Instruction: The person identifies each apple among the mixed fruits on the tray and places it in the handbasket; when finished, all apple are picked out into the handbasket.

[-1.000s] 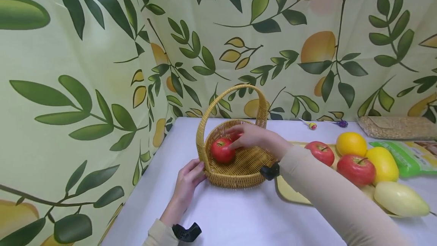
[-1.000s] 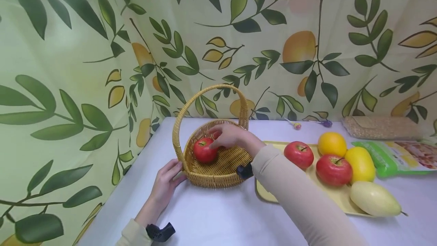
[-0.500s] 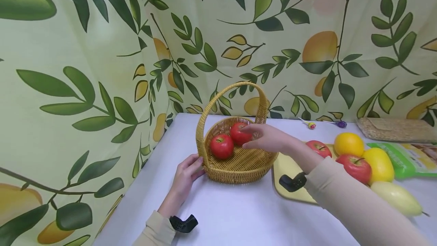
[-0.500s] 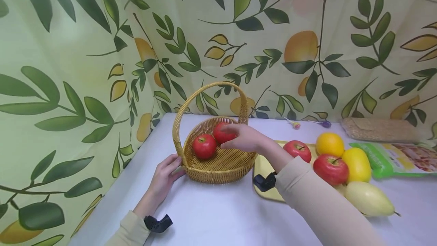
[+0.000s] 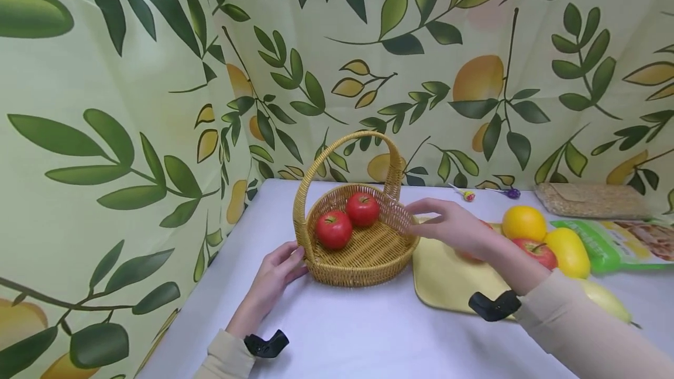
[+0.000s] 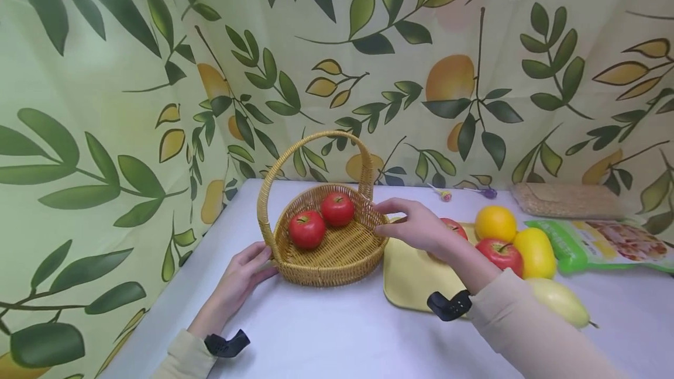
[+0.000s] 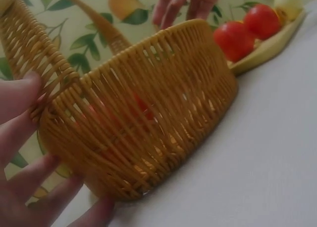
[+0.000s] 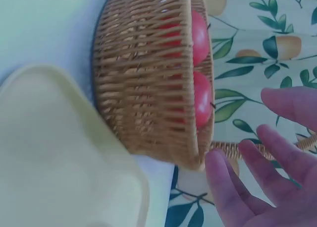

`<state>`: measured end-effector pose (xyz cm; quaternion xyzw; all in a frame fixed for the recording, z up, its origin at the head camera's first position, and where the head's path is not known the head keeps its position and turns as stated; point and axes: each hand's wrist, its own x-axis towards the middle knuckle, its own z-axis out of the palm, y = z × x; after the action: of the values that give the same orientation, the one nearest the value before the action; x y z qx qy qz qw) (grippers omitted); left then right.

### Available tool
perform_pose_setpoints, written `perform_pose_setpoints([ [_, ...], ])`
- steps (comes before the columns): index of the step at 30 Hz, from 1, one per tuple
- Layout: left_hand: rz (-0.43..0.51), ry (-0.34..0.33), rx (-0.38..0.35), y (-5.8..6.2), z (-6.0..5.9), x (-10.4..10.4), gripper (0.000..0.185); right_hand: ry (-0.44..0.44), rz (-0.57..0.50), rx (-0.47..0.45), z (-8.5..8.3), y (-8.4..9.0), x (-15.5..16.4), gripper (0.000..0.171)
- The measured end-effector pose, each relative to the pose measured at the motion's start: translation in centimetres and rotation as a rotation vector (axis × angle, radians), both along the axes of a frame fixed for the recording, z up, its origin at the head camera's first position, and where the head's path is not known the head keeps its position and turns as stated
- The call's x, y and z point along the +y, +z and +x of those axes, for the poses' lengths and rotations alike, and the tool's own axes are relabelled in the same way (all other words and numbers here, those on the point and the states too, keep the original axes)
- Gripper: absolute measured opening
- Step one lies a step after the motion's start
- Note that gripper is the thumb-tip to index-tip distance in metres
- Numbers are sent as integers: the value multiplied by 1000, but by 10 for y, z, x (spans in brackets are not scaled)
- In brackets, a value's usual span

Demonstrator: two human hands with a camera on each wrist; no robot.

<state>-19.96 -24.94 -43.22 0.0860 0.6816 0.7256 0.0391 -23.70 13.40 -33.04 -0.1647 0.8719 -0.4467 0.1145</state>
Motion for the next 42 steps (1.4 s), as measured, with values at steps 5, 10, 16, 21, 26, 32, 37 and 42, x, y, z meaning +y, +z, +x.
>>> perform_pose_setpoints([
  [5,-36,-19,14,1,-2,-3,38,-98,94,21,10,2,19,62],
  [10,-43,-23,0,3,-2,-3,39,-171,95,-6,21,-3,37,66],
  [16,-52,-30,-15,-1,2,-5,41,-186,73,11,32,-20,51,62],
  [21,-21,-20,5,-2,2,-3,34,-239,112,17,37,-26,61,63],
  [26,10,-25,-2,-1,-1,0,33,-312,221,86,38,-24,71,68],
  [32,11,-14,-17,1,-1,2,33,-361,238,102,37,-22,75,81],
  [37,18,-6,-21,0,-1,1,30,-405,224,36,42,-25,78,92],
  [42,29,-24,-2,-1,-3,0,26,-413,185,0,47,-31,79,94],
])
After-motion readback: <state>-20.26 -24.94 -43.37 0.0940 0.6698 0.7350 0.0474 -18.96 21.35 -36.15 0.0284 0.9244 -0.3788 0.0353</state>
